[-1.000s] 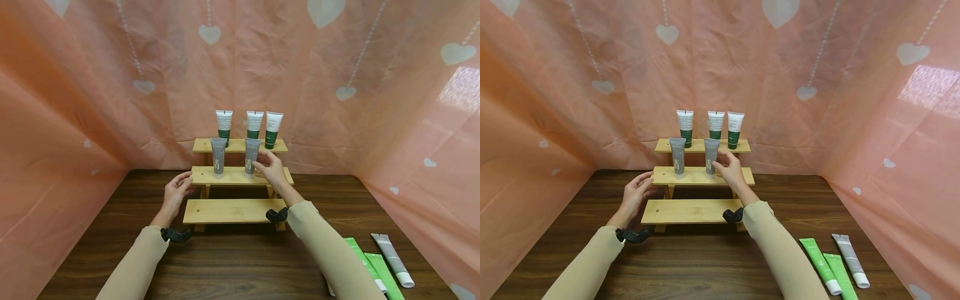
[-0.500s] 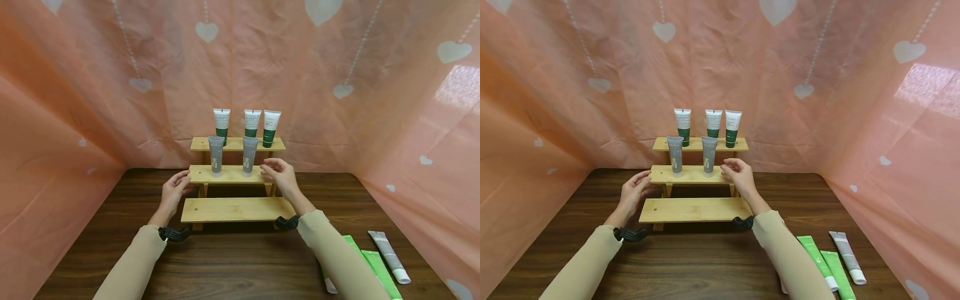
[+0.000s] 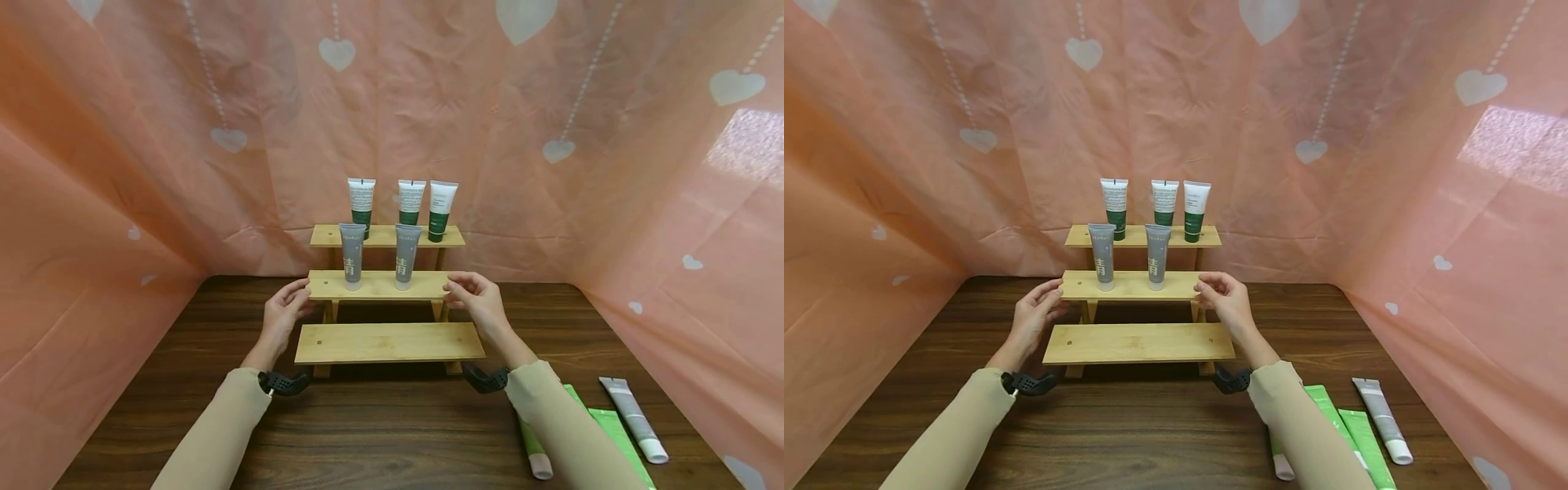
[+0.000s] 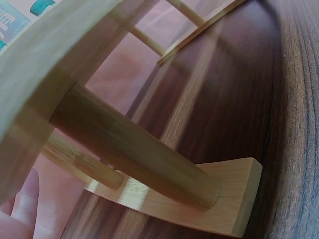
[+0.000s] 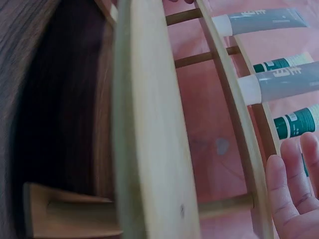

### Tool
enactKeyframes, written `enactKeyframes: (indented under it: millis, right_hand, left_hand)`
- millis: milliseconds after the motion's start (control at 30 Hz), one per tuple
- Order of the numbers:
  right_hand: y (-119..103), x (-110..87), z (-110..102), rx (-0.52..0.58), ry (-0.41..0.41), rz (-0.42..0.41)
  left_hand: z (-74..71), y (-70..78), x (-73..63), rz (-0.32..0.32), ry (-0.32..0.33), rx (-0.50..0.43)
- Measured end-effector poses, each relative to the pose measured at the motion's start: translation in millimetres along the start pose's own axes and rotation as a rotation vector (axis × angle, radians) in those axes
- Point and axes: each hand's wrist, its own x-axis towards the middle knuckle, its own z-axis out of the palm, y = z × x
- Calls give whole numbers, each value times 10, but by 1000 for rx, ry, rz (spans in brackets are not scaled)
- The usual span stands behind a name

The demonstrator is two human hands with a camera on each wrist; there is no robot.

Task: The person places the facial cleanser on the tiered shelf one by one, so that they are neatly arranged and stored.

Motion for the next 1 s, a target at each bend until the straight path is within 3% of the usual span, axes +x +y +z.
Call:
enactKeyframes:
  millis: [567, 1000]
  right_hand:
    - [111, -238, -343, -77, -27, 54]
    - [168, -430, -738, -155, -37, 13]
  left_hand:
    - [-1, -12, 10, -1, 7, -5]
    - [-5, 2, -2, -7, -4, 0]
